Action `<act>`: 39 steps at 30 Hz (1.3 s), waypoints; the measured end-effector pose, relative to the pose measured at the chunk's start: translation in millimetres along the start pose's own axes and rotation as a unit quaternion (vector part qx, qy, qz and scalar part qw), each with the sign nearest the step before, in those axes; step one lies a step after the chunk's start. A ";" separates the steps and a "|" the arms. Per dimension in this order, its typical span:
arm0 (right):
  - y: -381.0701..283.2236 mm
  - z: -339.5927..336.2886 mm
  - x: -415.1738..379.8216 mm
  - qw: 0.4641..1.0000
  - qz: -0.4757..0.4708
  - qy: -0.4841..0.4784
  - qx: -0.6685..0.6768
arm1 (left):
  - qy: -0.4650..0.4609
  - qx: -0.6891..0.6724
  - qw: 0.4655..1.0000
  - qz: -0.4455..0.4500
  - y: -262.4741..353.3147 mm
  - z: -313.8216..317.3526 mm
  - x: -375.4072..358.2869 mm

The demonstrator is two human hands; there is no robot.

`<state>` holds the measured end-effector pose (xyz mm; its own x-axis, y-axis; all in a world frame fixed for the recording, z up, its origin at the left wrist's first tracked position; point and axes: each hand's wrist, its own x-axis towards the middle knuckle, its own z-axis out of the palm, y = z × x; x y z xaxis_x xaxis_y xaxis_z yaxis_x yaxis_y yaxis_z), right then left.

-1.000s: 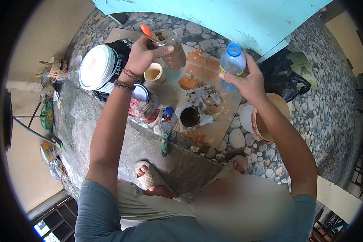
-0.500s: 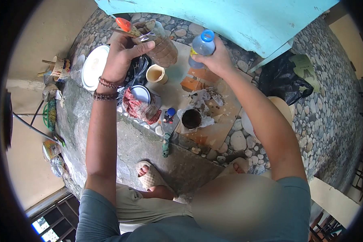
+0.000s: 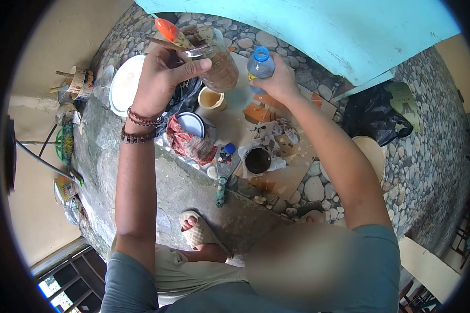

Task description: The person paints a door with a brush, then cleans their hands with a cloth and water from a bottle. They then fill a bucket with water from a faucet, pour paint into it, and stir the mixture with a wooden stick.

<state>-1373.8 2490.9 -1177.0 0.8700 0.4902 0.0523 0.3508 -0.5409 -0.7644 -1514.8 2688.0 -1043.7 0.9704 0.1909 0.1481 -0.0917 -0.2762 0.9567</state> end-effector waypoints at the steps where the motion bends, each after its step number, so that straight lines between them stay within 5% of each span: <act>1: -1.6 -0.2 0.1 1.000 0.004 -0.002 -0.004 | -0.006 -0.011 1.000 0.001 0.3 0.6 0.5; 16: -12.3 10.2 4.1 0.999 0.017 -0.017 -0.038 | 0.077 0.014 0.994 0.072 6.2 4.8 2.4; 19: -16.2 9.1 4.2 0.998 0.030 -0.034 -0.032 | 0.059 0.035 0.998 0.011 16.4 0.9 -2.2; 32: -25.1 19.1 5.9 0.999 0.023 -0.041 -0.021 | 0.073 0.077 0.994 0.023 17.7 -5.3 -6.4; 39: -26.7 25.4 10.3 0.997 0.014 -0.040 -0.061 | 0.119 0.031 0.987 0.100 0.0 -4.2 -1.8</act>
<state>-1383.0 2527.7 -1172.4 0.8515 0.5238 -0.0240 0.3695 -0.6319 -0.6813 -1517.5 2691.6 -1043.0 0.8533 0.3404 0.3950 -0.2557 -0.3872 0.8859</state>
